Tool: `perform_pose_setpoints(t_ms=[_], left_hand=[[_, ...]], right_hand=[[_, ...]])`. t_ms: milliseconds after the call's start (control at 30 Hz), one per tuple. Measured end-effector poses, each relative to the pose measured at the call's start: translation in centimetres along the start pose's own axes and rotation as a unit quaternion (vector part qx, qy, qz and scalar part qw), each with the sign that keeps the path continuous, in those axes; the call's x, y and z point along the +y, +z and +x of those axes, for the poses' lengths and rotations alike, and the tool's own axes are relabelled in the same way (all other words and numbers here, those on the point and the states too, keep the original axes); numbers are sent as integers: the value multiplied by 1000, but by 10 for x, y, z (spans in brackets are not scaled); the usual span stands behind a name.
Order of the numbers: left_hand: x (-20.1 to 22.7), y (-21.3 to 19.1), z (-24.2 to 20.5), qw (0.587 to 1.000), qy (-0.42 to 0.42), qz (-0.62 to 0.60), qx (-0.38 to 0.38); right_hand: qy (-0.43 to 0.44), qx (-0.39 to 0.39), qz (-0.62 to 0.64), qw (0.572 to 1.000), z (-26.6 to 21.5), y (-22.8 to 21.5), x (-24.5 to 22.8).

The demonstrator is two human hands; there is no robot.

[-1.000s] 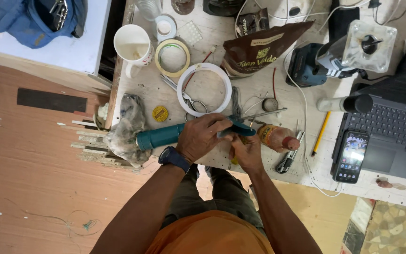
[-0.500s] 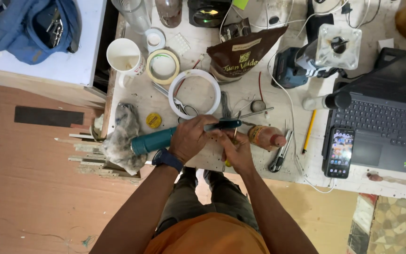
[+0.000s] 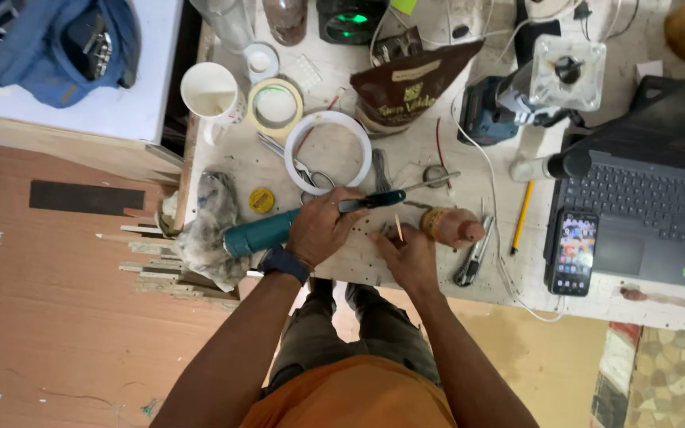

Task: Disassembling and repairing a blue caulking gun using a screwdriver and pliers on a workbench

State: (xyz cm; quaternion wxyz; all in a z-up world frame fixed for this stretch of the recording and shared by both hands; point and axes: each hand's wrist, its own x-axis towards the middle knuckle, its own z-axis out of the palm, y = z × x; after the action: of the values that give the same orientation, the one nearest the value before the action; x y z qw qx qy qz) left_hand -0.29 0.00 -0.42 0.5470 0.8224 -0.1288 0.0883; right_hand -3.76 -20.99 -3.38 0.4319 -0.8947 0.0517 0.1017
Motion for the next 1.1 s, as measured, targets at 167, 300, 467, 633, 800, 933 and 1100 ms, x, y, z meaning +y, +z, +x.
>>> perform_pose_setpoints(t_ms=[167, 300, 467, 633, 800, 933, 1100], left_hand=[[6, -5, 4, 999, -3, -37, 8], [12, -9, 2, 997, -8, -77, 0], [10, -11, 7, 993, -2, -114, 13], [17, -13, 10, 982, -15, -171, 75], [-11, -7, 3, 964, -29, -238, 119], [-31, 0, -1, 941, -16, -318, 113], [6, -26, 10, 915, 16, -391, 94]], right_hand=[[-5, 32, 149, 988, -17, -19, -60], [-151, 104, 166, 969, -6, -37, -109], [-230, 39, 125, 964, 25, -35, -89], [-171, 32, 173, 969, 21, -30, -91], [-140, 25, 188, 972, 26, -29, -93], [-133, -3, 200, 971, 19, -31, -102], [-154, 20, 179, 972, 3, -39, -105]])
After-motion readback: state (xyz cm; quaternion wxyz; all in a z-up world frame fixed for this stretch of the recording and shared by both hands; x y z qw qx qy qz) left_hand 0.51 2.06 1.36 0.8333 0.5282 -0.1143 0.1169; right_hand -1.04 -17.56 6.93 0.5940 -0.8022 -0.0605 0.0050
